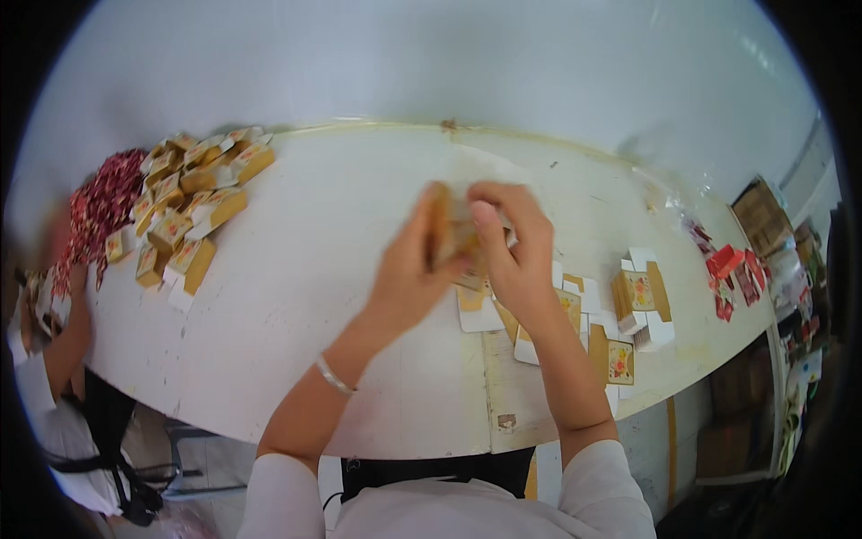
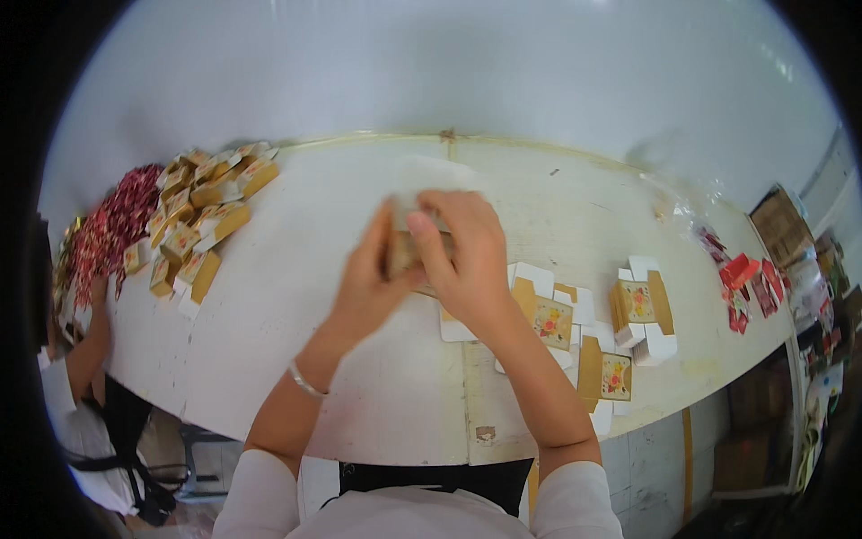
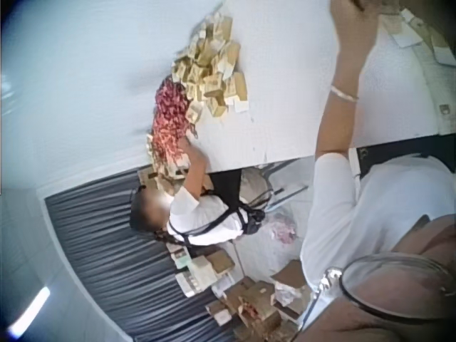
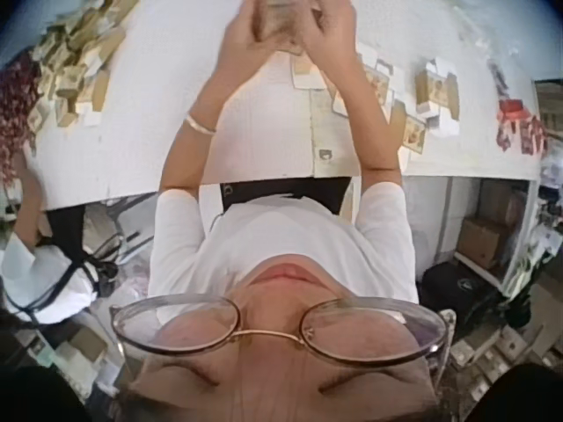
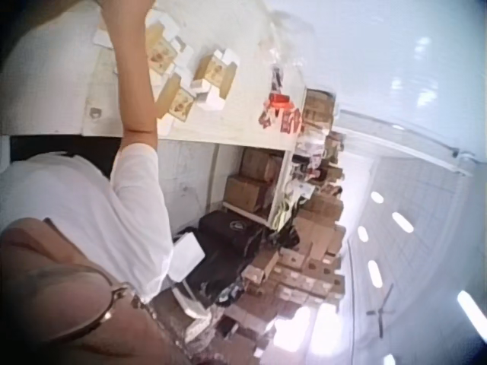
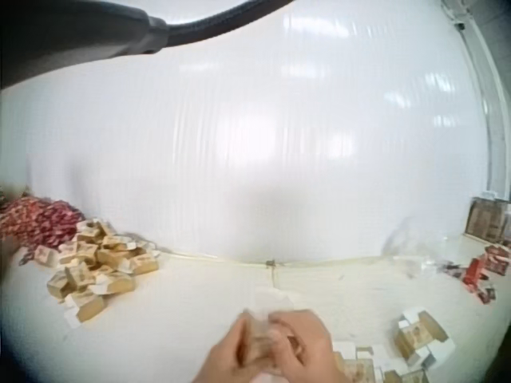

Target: The person folds flat cardboard pieces into small decorative boxes, tucks flaps to form the shape, and places finished boxes on the table. The process is repeated with multiple units.

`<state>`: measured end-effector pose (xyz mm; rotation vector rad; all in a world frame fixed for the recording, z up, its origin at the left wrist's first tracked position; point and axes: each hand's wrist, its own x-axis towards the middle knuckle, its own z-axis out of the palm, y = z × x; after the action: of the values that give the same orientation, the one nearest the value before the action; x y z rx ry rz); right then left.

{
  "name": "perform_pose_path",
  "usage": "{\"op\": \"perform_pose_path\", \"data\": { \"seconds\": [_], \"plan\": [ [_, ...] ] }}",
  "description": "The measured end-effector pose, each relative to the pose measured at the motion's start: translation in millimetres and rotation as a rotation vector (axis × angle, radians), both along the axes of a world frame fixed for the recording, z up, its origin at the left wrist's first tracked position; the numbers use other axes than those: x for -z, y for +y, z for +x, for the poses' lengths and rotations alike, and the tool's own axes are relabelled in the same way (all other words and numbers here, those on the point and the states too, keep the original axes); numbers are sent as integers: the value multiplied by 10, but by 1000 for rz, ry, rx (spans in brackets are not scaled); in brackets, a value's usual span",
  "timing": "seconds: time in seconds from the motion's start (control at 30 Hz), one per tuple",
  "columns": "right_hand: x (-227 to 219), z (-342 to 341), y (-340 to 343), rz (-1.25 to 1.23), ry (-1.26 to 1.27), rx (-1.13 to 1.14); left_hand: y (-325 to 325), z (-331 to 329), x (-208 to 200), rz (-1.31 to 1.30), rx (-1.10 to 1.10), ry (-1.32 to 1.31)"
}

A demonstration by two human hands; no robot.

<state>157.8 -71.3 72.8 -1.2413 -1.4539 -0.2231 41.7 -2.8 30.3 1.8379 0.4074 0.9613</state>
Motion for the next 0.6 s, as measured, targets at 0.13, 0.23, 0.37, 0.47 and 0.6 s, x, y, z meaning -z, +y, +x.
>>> {"op": "perform_pose_path", "data": {
  "seconds": [0.13,0.23,0.37,0.47,0.6],
  "plan": [
    [8,268,-53,91,305,-19,-4,-152,-351,-187,115,-317],
    [33,212,-36,-359,1178,-787,-66,-111,-342,-201,232,-308],
    [-85,-15,-87,-386,1204,-698,-67,-127,-272,-160,177,-272],
    [-1,57,-63,-381,1290,-736,-108,-128,-260,-175,201,-240],
    [45,89,-36,-366,1348,-801,-31,-163,-208,38,106,-92]
  ]
}}
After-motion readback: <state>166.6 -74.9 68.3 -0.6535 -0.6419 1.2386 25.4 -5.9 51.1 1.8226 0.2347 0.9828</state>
